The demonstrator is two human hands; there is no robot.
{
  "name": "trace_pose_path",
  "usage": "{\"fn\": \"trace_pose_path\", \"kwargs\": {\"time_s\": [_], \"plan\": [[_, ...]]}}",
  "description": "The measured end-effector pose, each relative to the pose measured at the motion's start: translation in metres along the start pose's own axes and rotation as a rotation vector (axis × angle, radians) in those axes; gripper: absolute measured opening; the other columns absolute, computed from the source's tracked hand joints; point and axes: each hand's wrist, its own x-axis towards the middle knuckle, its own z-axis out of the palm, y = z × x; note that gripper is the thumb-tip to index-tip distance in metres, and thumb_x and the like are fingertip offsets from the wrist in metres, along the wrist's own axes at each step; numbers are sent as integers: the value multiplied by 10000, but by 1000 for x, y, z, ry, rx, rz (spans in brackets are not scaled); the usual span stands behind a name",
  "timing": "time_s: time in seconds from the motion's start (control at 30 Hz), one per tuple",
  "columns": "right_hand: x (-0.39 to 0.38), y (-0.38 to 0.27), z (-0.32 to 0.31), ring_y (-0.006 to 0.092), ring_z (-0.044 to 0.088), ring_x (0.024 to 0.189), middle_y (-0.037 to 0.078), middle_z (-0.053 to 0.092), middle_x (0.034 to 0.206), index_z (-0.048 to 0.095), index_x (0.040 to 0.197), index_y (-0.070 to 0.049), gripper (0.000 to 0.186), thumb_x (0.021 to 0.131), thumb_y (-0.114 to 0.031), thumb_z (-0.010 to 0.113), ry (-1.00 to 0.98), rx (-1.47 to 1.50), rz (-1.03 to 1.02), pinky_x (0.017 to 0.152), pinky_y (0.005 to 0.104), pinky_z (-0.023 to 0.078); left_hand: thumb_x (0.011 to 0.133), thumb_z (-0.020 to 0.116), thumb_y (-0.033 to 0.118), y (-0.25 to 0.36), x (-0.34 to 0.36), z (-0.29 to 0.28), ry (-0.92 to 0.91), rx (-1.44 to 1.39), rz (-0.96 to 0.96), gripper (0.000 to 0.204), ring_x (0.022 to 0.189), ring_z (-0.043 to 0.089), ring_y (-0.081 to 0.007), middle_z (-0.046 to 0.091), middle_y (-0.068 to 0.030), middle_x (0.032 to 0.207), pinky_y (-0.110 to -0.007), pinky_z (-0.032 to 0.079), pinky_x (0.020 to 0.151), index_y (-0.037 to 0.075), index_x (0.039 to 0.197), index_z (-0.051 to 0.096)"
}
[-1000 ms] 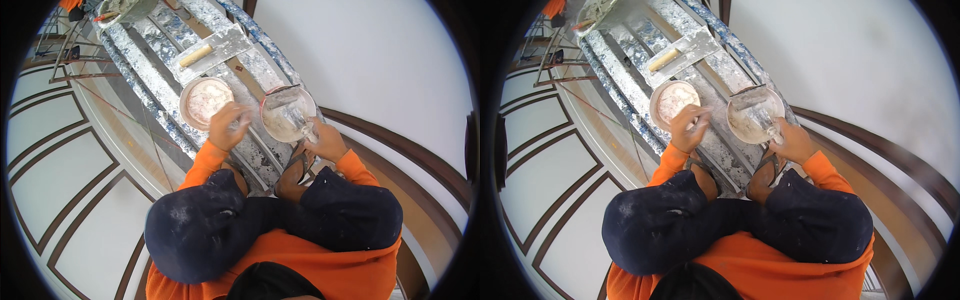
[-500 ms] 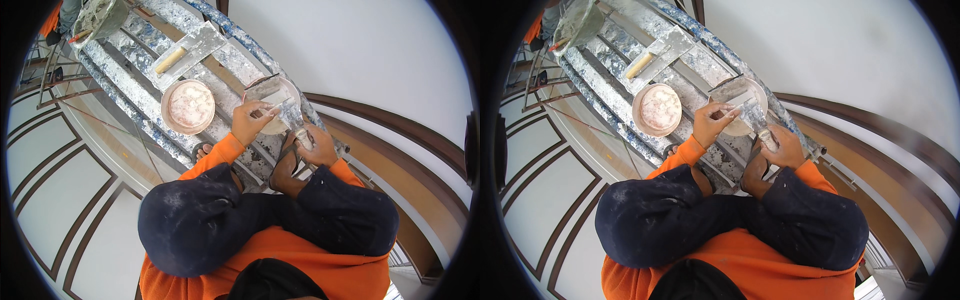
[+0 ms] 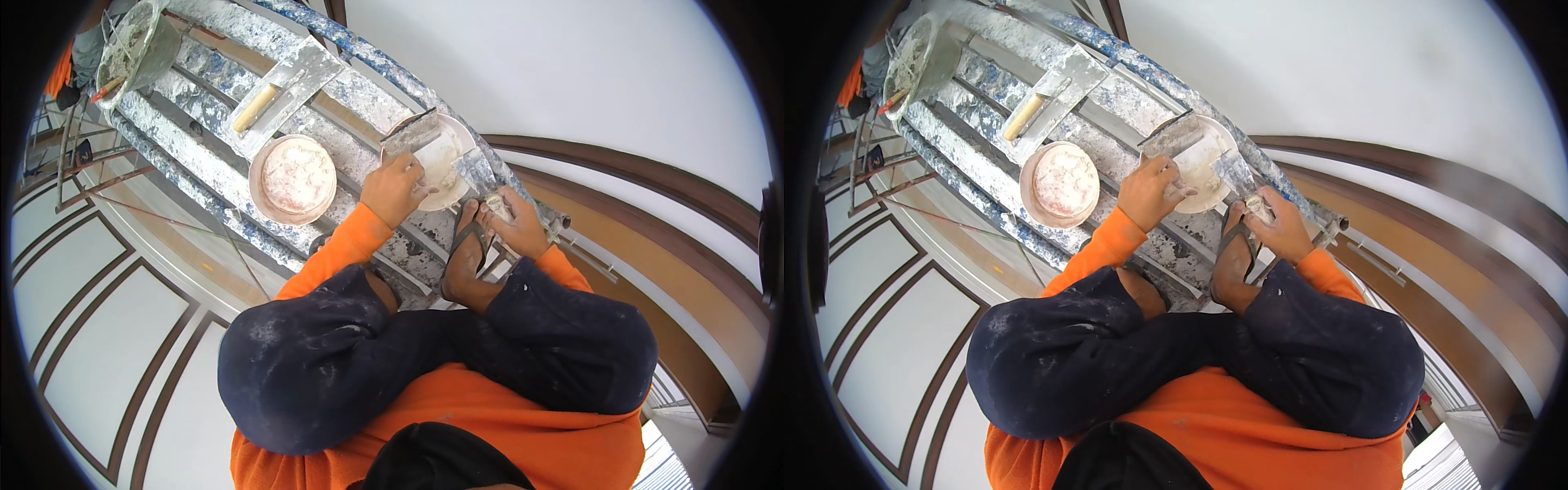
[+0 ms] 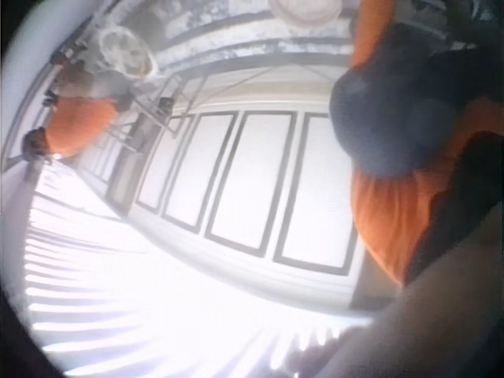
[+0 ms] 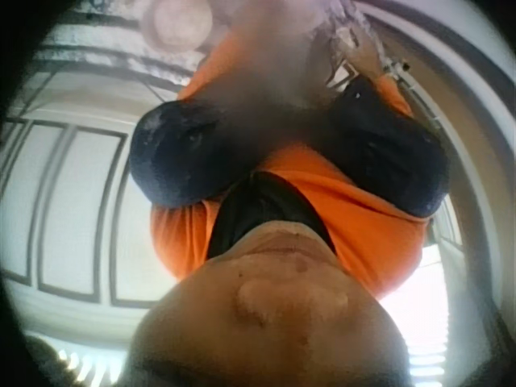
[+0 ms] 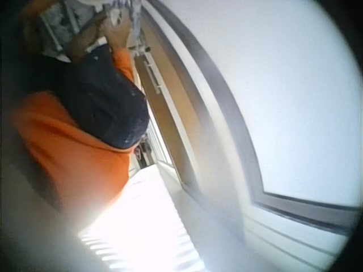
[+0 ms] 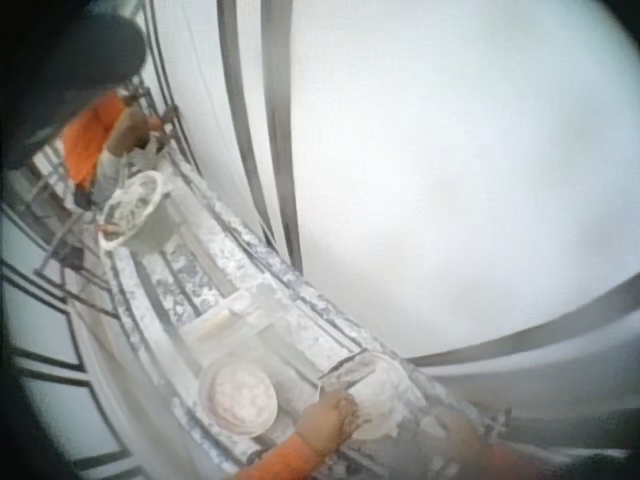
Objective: The person climbs a metal scaffold and mixes a white plaster-like substance in a bowl using a trowel. They then apply the mixture to a curved ceiling section using a trowel and a smaller tool, smoothing the surface.
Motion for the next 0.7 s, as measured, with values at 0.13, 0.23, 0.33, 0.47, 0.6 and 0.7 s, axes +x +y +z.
{"fn": "trace_pose_path", "kwargs": {"time_s": [0.13,0.23,0.33,0.47,0.6,0.7], "plan": [[0,-1,6,336,644,771,210,637,861,564,1135,12,395,808,-172,688,-19,-11,43,730,371,500,819,688,151,-10,5,-3,-32,71,243,40,848,610,-268,606,-22,899,-375,530,728,114,831,680],[-2,3,10,345,659,802,214,645,888,566,1157,14,404,823,-179,686,-6,-39,24,746,378,507,778,652,76,-5,8,-12,-199,143,235,113,867,608,-264,606,-27,875,-371,526,753,118,879,684],[-1,-1,13,361,664,829,218,651,956,565,1176,14,414,841,-194,693,17,-23,18,774,387,510,775,618,43,-9,14,-12,-245,182,178,251,954,615,-243,642,-27,918,-354,528,757,128,999,692],[1,1,20,283,666,766,188,649,997,535,1225,24,422,882,-177,679,-25,130,143,685,352,533,806,615,54,-10,27,-23,-73,203,255,339,1105,583,-302,659,-70,1076,-402,505,872,115,1136,663],[2,-17,16,146,629,671,120,621,954,472,1301,37,447,922,-135,635,-141,370,331,518,277,526,811,663,92,-3,47,-18,251,454,99,381,1200,531,-381,637,-99,1195,-450,448,999,78,1191,636],[3,-25,13,95,596,639,88,597,929,426,1359,36,481,940,-118,606,-180,402,312,450,251,506,789,722,131,-31,53,0,203,322,40,414,1234,513,-387,631,-89,1219,-441,439,1026,74,1191,641]]}}
